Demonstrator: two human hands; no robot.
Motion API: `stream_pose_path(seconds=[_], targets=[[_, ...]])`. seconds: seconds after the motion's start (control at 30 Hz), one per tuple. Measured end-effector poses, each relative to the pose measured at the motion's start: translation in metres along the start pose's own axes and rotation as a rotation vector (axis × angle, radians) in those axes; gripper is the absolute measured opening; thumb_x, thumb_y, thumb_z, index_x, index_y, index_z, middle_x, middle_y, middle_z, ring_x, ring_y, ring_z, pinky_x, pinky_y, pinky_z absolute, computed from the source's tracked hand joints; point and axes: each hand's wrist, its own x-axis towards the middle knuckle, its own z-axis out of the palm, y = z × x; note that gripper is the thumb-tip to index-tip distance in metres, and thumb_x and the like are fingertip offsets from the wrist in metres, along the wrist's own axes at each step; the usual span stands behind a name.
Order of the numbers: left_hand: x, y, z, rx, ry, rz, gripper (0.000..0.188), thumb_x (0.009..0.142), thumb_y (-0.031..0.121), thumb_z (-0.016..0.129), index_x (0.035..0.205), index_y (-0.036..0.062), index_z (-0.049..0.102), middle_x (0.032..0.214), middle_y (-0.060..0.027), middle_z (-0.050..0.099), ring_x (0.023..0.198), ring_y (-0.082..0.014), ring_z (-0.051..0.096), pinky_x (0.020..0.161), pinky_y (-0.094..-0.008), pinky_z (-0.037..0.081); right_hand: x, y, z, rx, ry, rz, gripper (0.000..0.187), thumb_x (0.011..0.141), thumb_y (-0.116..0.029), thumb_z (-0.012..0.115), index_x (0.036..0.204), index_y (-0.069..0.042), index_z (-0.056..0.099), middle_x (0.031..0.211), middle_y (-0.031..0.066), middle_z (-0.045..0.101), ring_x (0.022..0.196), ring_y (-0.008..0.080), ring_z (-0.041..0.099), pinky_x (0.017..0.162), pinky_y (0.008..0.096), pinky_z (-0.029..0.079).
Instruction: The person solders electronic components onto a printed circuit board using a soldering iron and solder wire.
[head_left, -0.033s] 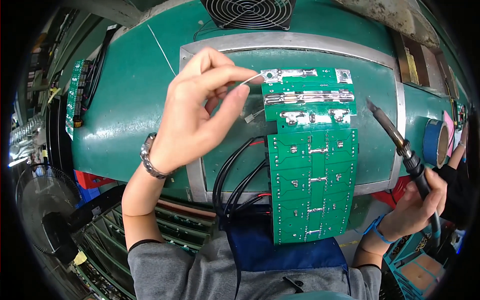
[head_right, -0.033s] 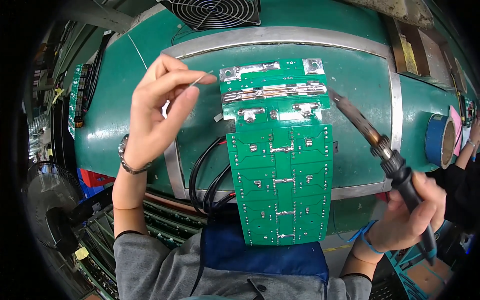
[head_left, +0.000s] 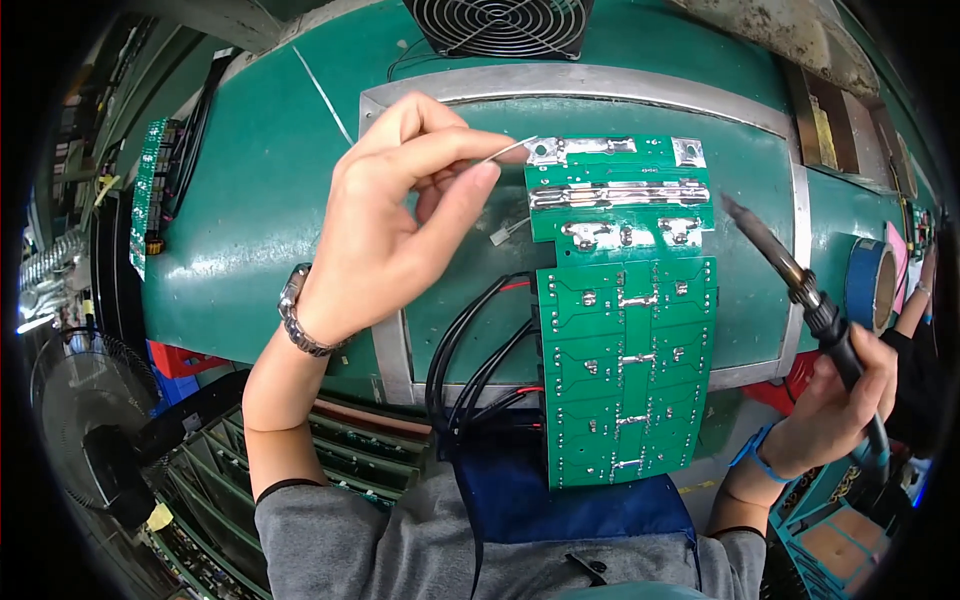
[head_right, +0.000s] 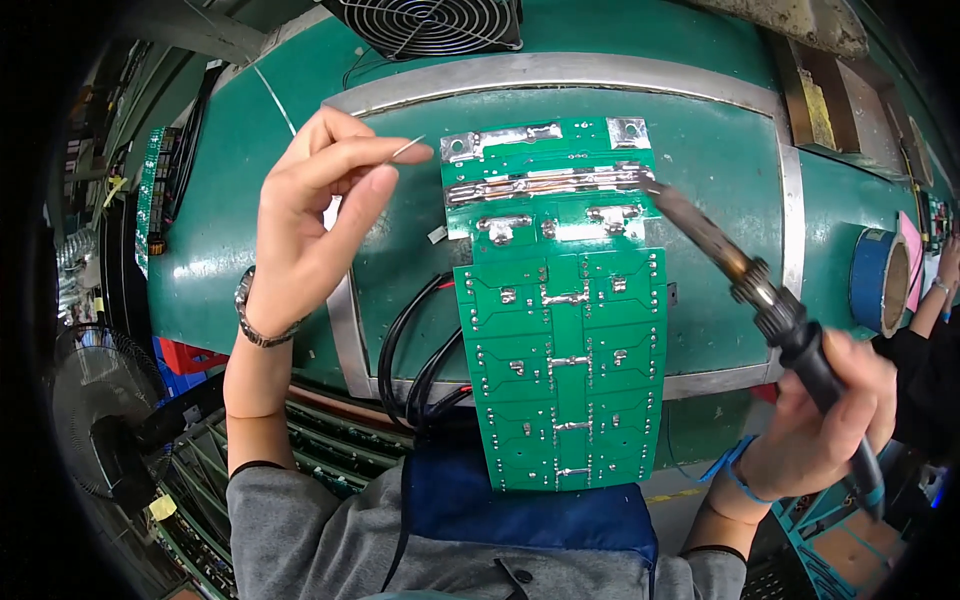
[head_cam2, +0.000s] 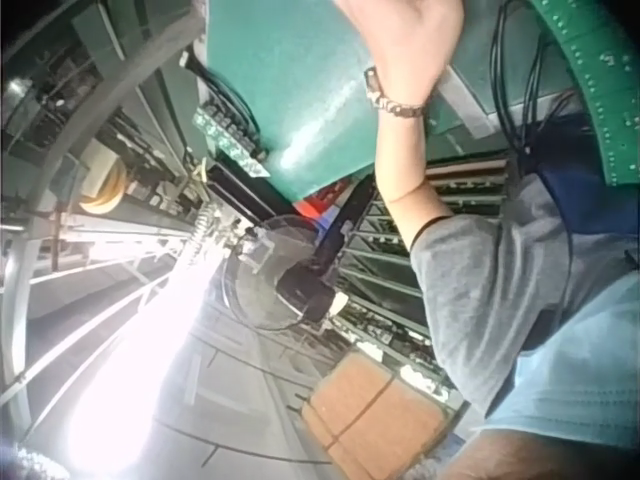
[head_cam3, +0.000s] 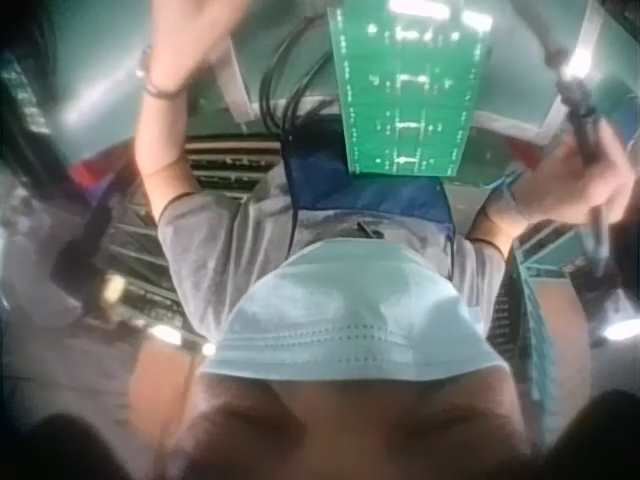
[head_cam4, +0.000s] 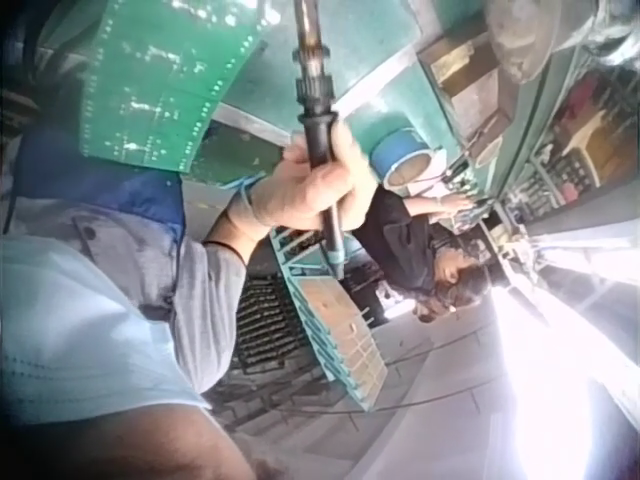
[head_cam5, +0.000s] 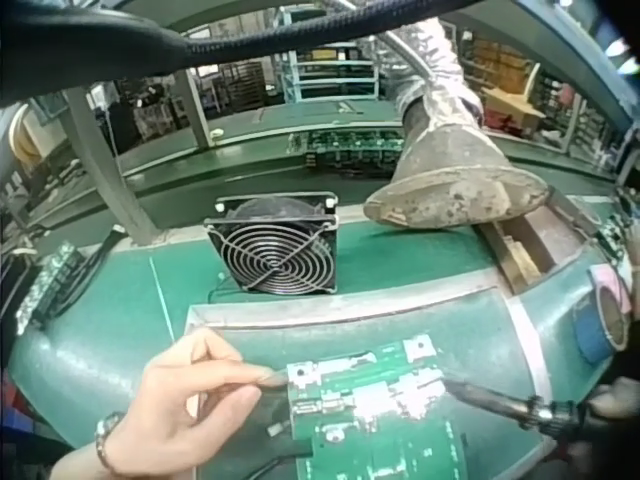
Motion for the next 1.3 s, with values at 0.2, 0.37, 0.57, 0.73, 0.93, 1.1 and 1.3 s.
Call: stream_pose_path(seconds=[0.2,0.37,0.57,0.73,0.93,1.1,1.3], targets=[[-0.013,-0.007,0.002,0.106,0.049,0.018,0.022,0.075,-0.001,0.073,0.096,0.0056,0.073,0.078,-0.0004,0.054,0.064,-0.0079,0.05,0.054,-0.02,0.039,0.033,-0.016,0.05,-0.139,-0.361,0.108,0.033,0.093,-0.024,0.053,0.09,0.006,0.063,0.078,0.0128,0.062,0.048,0.0087,0.054,0.038,0.0157,0.036],[-0.017,-0.011,0.004,0.209,0.115,0.103,0.02,0.071,-0.003,0.076,0.089,0.005,0.073,0.078,-0.0007,0.053,0.057,-0.0061,0.049,0.047,-0.0205,0.037,0.036,-0.015,0.071,-0.174,-0.422,0.141,0.034,0.093,-0.026,0.054,0.088,0.006,0.064,0.078,0.0137,0.065,0.049,0.0082,0.055,0.039,0.0158,0.037],[-0.018,-0.015,0.008,0.214,0.111,0.119,0.021,0.071,-0.004,0.075,0.089,0.0054,0.074,0.079,-0.0019,0.052,0.056,-0.0065,0.05,0.047,-0.0213,0.037,0.031,-0.009,0.079,-0.191,-0.466,0.16,0.034,0.093,-0.027,0.055,0.088,0.006,0.064,0.075,0.013,0.065,0.049,0.0078,0.055,0.04,0.0157,0.037],[-0.017,-0.016,0.009,0.229,0.112,0.125,0.022,0.07,-0.005,0.075,0.09,0.0055,0.074,0.08,-0.0021,0.051,0.057,-0.0071,0.051,0.048,-0.0217,0.038,0.031,-0.005,0.081,-0.177,-0.444,0.152,0.034,0.094,-0.026,0.054,0.088,0.006,0.065,0.074,0.013,0.064,0.048,0.0076,0.055,0.04,0.0157,0.037],[-0.017,-0.016,0.012,0.23,0.119,0.142,0.025,0.07,-0.006,0.075,0.092,0.0058,0.074,0.08,-0.0024,0.051,0.057,-0.0077,0.051,0.048,-0.0223,0.039,0.029,-0.005,0.08,-0.184,-0.455,0.131,0.035,0.094,-0.027,0.054,0.088,0.005,0.065,0.075,0.0132,0.065,0.048,0.0077,0.054,0.04,0.016,0.038],[-0.018,-0.016,0.012,0.235,0.122,0.148,0.027,0.069,-0.006,0.075,0.093,0.0063,0.074,0.08,-0.0025,0.051,0.057,-0.0079,0.05,0.048,-0.0224,0.039,0.025,-0.007,0.081,-0.202,-0.445,0.13,0.035,0.094,-0.028,0.054,0.088,0.005,0.065,0.078,0.0133,0.066,0.048,0.0078,0.055,0.042,0.0165,0.039],[-0.018,-0.019,0.014,0.251,0.119,0.179,0.029,0.069,-0.007,0.075,0.094,0.0074,0.074,0.081,-0.0025,0.051,0.058,-0.0082,0.05,0.049,-0.0227,0.039,0.022,-0.004,0.078,-0.188,-0.471,0.071,0.029,0.094,-0.023,0.055,0.09,0.004,0.064,0.083,0.0139,0.067,0.049,0.0081,0.056,0.045,0.0171,0.043]])
